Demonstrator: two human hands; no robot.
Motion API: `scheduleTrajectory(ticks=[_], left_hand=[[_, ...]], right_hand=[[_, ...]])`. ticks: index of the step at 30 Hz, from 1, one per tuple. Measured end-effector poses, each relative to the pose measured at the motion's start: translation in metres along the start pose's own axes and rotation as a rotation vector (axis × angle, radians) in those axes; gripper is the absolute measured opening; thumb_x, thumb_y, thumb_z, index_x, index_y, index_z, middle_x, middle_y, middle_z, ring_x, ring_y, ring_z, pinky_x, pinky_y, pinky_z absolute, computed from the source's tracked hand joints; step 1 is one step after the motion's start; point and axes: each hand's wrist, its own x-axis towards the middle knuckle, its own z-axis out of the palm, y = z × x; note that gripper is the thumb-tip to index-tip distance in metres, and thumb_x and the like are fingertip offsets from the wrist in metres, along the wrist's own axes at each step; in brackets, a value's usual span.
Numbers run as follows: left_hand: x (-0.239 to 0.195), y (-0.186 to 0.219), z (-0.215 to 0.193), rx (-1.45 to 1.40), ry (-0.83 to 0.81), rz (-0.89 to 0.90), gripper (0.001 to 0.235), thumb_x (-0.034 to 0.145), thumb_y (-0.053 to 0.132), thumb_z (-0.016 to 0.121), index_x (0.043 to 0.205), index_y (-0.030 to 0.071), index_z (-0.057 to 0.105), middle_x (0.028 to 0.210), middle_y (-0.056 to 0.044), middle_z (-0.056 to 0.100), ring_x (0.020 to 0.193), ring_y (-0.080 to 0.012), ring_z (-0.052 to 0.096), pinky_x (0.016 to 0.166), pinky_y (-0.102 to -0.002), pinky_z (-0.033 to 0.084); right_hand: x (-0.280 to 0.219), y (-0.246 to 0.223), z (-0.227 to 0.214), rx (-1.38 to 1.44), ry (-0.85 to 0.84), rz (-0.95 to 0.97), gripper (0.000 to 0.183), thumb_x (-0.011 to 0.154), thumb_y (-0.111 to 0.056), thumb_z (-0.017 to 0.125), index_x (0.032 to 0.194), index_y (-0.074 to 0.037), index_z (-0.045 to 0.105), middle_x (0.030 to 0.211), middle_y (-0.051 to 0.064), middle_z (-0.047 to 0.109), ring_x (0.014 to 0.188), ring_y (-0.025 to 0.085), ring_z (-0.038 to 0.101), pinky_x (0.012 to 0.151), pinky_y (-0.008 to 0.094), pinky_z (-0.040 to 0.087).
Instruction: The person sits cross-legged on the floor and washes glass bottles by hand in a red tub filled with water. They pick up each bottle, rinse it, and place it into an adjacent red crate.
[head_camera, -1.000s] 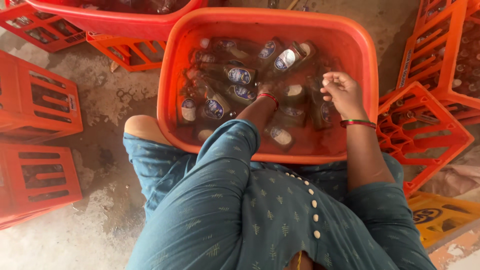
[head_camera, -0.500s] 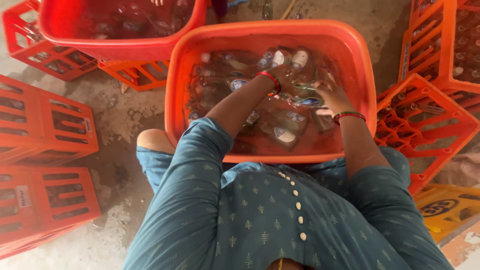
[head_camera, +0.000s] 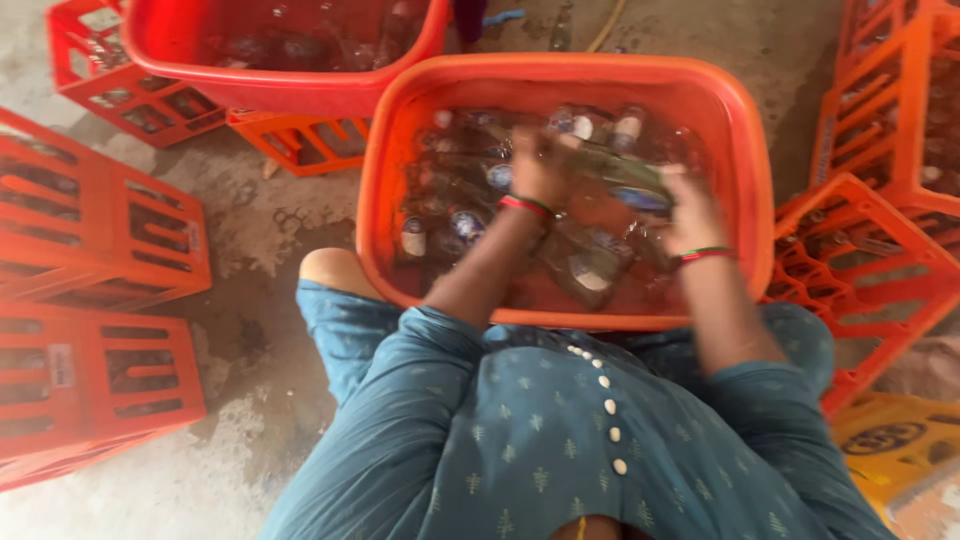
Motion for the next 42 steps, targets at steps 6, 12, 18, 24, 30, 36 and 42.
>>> scheduleTrajectory(ticks=[6, 12, 18, 24, 30, 36, 42], left_hand=[[-0.002, -0.005, 0.025, -0.245, -0.044, -0.317, 0.038, 0.084, 0.024, 0.072, 0.114, 0.005, 0.059, 0.091, -0.021, 0.073, 0.081, -0.0378, 0.072, 0.069, -0.046, 0.058], [-0.005, -0.023, 0.014, 0.443, -0.209, -0.003, 0.026, 0.087, 0.027, 0.069, 0.101, 0.005, 0.068, 0.093, -0.021, 0.074, 0.083, -0.0375, 0.072, 0.071, -0.046, 0.058], [-0.007, -0.019, -0.004, 0.136, -0.092, -0.135, 0.032, 0.094, 0.033, 0.064, 0.109, 0.007, 0.073, 0.095, -0.022, 0.075, 0.091, -0.0386, 0.072, 0.08, -0.045, 0.057], [0.002, 0.027, -0.001, -0.074, -0.027, -0.308, 0.029, 0.098, 0.031, 0.064, 0.113, 0.008, 0.073, 0.097, -0.016, 0.077, 0.091, -0.0275, 0.073, 0.081, -0.04, 0.058], [0.007, 0.05, -0.006, -0.334, -0.069, -0.31, 0.022, 0.095, 0.02, 0.071, 0.112, 0.006, 0.07, 0.101, -0.01, 0.076, 0.089, -0.0179, 0.071, 0.069, -0.035, 0.06], [0.009, 0.05, -0.008, -0.368, -0.131, -0.168, 0.016, 0.097, 0.017, 0.07, 0.107, 0.004, 0.072, 0.091, -0.011, 0.078, 0.081, -0.0177, 0.074, 0.067, -0.035, 0.06], [0.001, 0.071, -0.03, -0.362, -0.17, -0.399, 0.024, 0.096, 0.024, 0.074, 0.11, 0.004, 0.07, 0.09, -0.007, 0.075, 0.078, -0.0162, 0.072, 0.069, -0.033, 0.058]], right_hand=[[-0.008, -0.018, -0.011, -0.06, 0.135, -0.079, 0.015, 0.105, -0.03, 0.056, 0.109, -0.019, 0.065, 0.101, -0.003, 0.07, 0.073, 0.009, 0.063, 0.046, 0.023, 0.045], [-0.006, -0.015, -0.006, -0.13, 0.364, -0.018, 0.027, 0.106, -0.04, 0.052, 0.107, -0.015, 0.062, 0.089, 0.006, 0.071, 0.063, 0.016, 0.062, 0.04, 0.025, 0.04], [0.014, -0.009, -0.019, -0.112, 0.165, -0.073, 0.026, 0.112, -0.04, 0.052, 0.115, -0.015, 0.061, 0.101, 0.001, 0.072, 0.074, 0.01, 0.065, 0.047, 0.022, 0.047], [0.023, -0.002, -0.018, -0.208, 0.103, -0.165, 0.026, 0.109, -0.04, 0.055, 0.12, -0.018, 0.056, 0.102, 0.002, 0.067, 0.071, 0.015, 0.064, 0.043, 0.029, 0.049], [0.022, -0.012, -0.024, -0.042, 0.083, 0.042, 0.04, 0.11, -0.05, 0.041, 0.12, -0.016, 0.058, 0.093, 0.005, 0.069, 0.06, 0.016, 0.063, 0.042, 0.024, 0.047], [0.024, -0.006, -0.033, 0.011, 0.259, 0.132, 0.045, 0.104, -0.059, 0.045, 0.114, -0.018, 0.059, 0.079, 0.007, 0.064, 0.049, 0.019, 0.057, 0.035, 0.022, 0.036], [0.028, -0.001, -0.024, -0.015, 0.314, 0.153, 0.051, 0.106, -0.063, 0.048, 0.112, -0.014, 0.061, 0.08, 0.0, 0.067, 0.049, 0.009, 0.055, 0.038, 0.02, 0.036]])
